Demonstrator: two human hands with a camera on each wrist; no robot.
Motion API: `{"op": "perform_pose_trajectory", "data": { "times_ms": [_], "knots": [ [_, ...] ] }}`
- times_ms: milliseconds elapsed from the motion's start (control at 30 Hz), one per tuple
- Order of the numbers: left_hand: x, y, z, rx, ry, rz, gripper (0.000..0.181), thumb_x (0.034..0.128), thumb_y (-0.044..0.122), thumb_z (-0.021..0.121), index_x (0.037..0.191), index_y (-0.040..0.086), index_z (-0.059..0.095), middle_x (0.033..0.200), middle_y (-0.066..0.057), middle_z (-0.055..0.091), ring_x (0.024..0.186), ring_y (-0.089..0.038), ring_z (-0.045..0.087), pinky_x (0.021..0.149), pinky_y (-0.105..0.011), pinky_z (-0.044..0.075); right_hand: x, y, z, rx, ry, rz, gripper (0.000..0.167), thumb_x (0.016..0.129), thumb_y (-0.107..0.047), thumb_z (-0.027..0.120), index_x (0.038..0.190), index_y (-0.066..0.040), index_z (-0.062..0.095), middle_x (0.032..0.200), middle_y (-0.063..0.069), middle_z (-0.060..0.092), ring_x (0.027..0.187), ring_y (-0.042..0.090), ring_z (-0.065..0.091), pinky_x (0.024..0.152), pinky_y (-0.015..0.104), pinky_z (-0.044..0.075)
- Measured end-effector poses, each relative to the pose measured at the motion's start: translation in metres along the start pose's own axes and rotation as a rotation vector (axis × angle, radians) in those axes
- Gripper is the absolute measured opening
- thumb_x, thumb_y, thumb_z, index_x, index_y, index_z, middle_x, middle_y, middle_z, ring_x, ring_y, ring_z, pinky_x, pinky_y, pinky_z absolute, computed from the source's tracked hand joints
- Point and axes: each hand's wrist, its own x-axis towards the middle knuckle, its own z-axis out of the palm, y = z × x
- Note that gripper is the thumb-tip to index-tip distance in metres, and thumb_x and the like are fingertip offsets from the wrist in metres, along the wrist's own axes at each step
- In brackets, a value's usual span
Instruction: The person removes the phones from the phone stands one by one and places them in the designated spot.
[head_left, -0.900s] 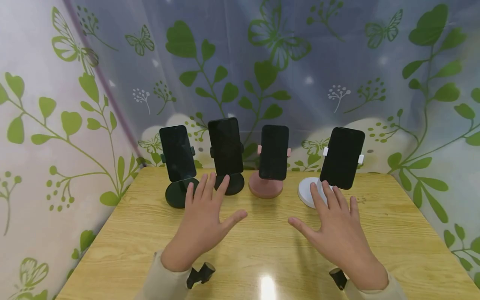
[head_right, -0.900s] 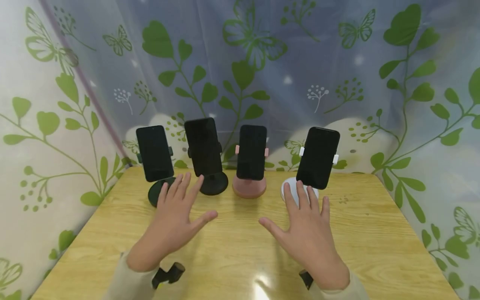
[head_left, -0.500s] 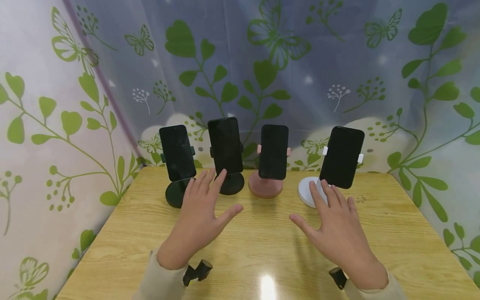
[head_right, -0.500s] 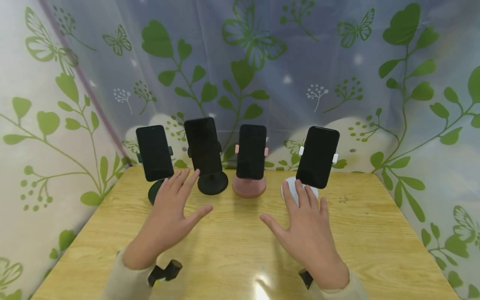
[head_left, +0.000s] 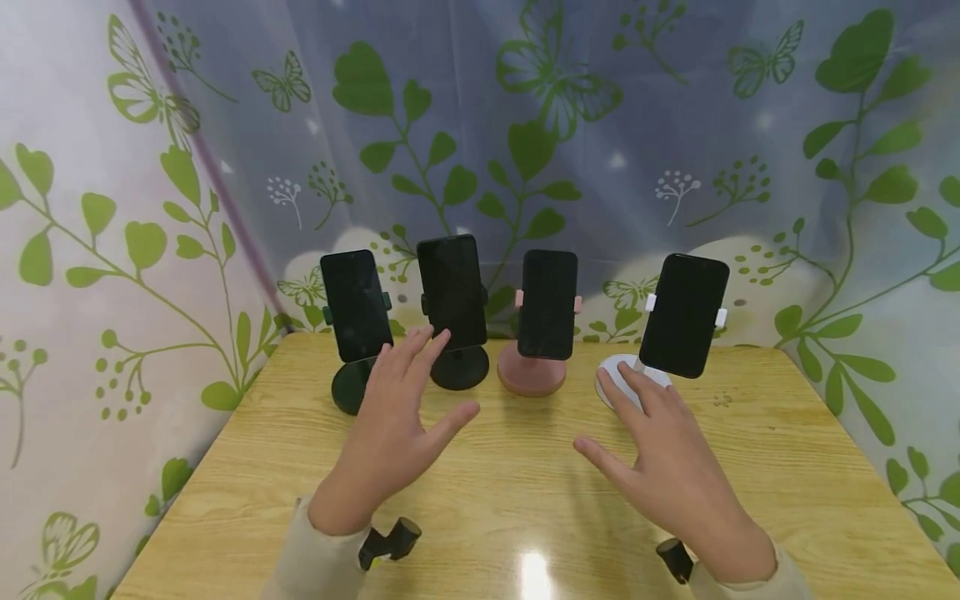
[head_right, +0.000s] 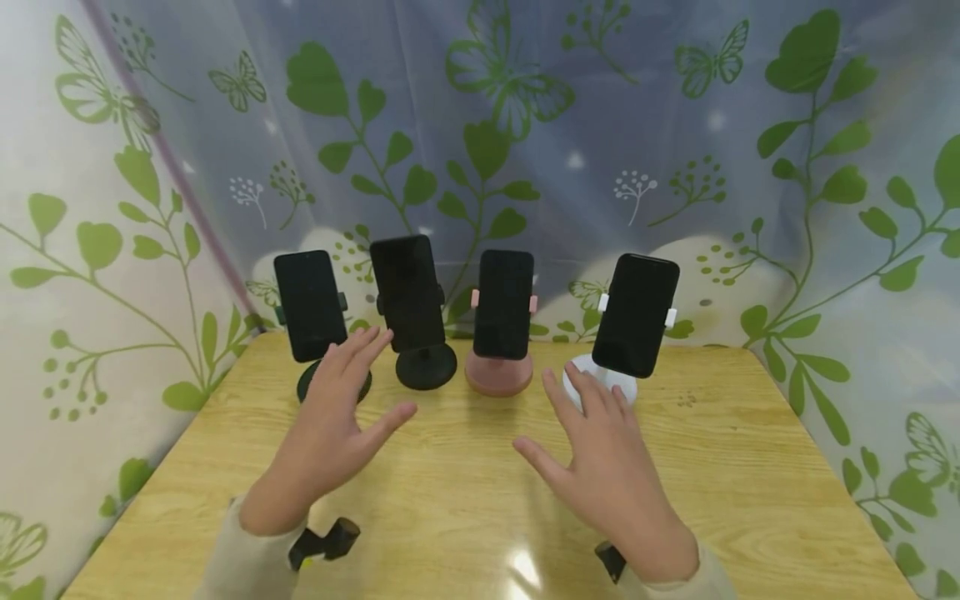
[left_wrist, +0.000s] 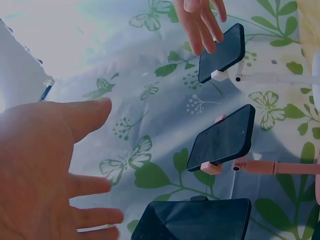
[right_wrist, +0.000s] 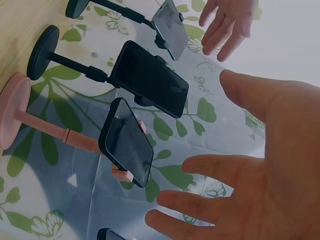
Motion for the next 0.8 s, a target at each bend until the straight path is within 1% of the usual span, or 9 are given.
{"op": "perform_pose_trajectory", "data": {
  "times_ms": [167, 300, 400, 467, 533, 600, 633, 700, 800],
  "knots": [
    [0.003, -0.007, -0.001, 0.007, 0.150, 0.013, 0.089, 0.0966, 0.049, 0.070, 0.163, 0.010, 0.027, 0.166, -0.014, 0.033, 0.155, -0.037, 0.024, 0.121, -0.070, 0.002, 0.000, -0.001, -0.002, 0.004, 0.001, -0.014, 0.076, 0.096, -0.052, 0.070, 0.156, -0.012, 0.046, 0.158, 0.020, 0.042, 0.147, 0.041, 0.037, 0.117, 0.068, 0.024],
    [0.007, -0.019, -0.004, -0.012, 0.285, 0.019, 0.089, 0.0993, 0.051, 0.065, 0.164, 0.006, 0.022, 0.169, -0.016, 0.023, 0.156, -0.041, 0.017, 0.120, -0.070, 0.002, 0.001, -0.002, -0.002, 0.005, -0.008, -0.034, 0.072, 0.096, -0.050, 0.071, 0.153, -0.012, 0.050, 0.157, 0.019, 0.044, 0.146, 0.039, 0.039, 0.116, 0.069, 0.025],
    [0.009, -0.035, -0.005, -0.060, 0.405, -0.017, 0.088, 0.1000, 0.046, 0.065, 0.164, 0.008, 0.020, 0.170, -0.014, 0.017, 0.158, -0.038, 0.010, 0.122, -0.066, 0.003, 0.001, -0.002, -0.002, 0.002, -0.004, -0.046, 0.071, 0.095, -0.049, 0.073, 0.151, -0.011, 0.053, 0.156, 0.020, 0.045, 0.145, 0.038, 0.040, 0.116, 0.069, 0.025],
    [0.010, -0.048, -0.006, -0.102, 0.487, -0.052, 0.086, 0.0997, 0.040, 0.068, 0.164, 0.008, 0.020, 0.170, -0.013, 0.017, 0.158, -0.034, 0.010, 0.124, -0.062, 0.005, 0.001, -0.002, -0.002, -0.001, -0.002, -0.047, 0.070, 0.095, -0.048, 0.073, 0.151, -0.011, 0.053, 0.155, 0.020, 0.045, 0.145, 0.038, 0.040, 0.116, 0.069, 0.025],
    [0.012, -0.061, -0.005, -0.165, 0.543, -0.106, 0.085, 0.0999, 0.034, 0.069, 0.163, 0.008, 0.019, 0.170, -0.009, 0.017, 0.157, -0.028, 0.012, 0.125, -0.057, 0.009, 0.001, -0.002, -0.002, -0.003, -0.004, -0.044, 0.070, 0.095, -0.049, 0.073, 0.151, -0.011, 0.053, 0.156, 0.020, 0.045, 0.145, 0.038, 0.040, 0.116, 0.069, 0.025],
    [0.013, -0.074, -0.004, -0.236, 0.567, -0.166, 0.083, 0.1003, 0.030, 0.069, 0.163, 0.009, 0.019, 0.169, -0.007, 0.017, 0.155, -0.024, 0.015, 0.125, -0.053, 0.012, 0.001, -0.003, -0.002, -0.004, -0.011, -0.038, 0.071, 0.095, -0.049, 0.072, 0.151, -0.011, 0.053, 0.156, 0.020, 0.045, 0.145, 0.038, 0.040, 0.116, 0.070, 0.025],
    [0.014, -0.081, -0.004, -0.273, 0.567, -0.202, 0.084, 0.1006, 0.029, 0.069, 0.163, 0.009, 0.018, 0.169, -0.007, 0.017, 0.155, -0.022, 0.016, 0.125, -0.052, 0.013, 0.000, -0.003, -0.002, -0.004, -0.015, -0.034, 0.071, 0.095, -0.050, 0.072, 0.151, -0.011, 0.053, 0.156, 0.020, 0.044, 0.146, 0.038, 0.039, 0.116, 0.070, 0.024],
    [0.014, -0.091, -0.005, -0.356, 0.547, -0.284, 0.084, 0.1016, 0.030, 0.068, 0.164, 0.011, 0.015, 0.169, -0.006, 0.017, 0.155, -0.020, 0.017, 0.125, -0.050, 0.016, 0.000, -0.003, -0.002, -0.004, -0.022, -0.026, 0.071, 0.095, -0.050, 0.071, 0.151, -0.011, 0.053, 0.156, 0.020, 0.044, 0.146, 0.039, 0.039, 0.116, 0.070, 0.024],
    [0.014, -0.103, -0.006, -0.463, 0.486, -0.414, 0.085, 0.1025, 0.036, 0.066, 0.165, 0.016, 0.011, 0.167, -0.011, 0.020, 0.155, -0.024, 0.021, 0.125, -0.050, 0.017, -0.001, -0.003, -0.001, -0.003, -0.029, -0.017, 0.071, 0.096, -0.051, 0.071, 0.151, -0.010, 0.053, 0.156, 0.021, 0.044, 0.145, 0.039, 0.040, 0.116, 0.070, 0.024]
  ]
}}
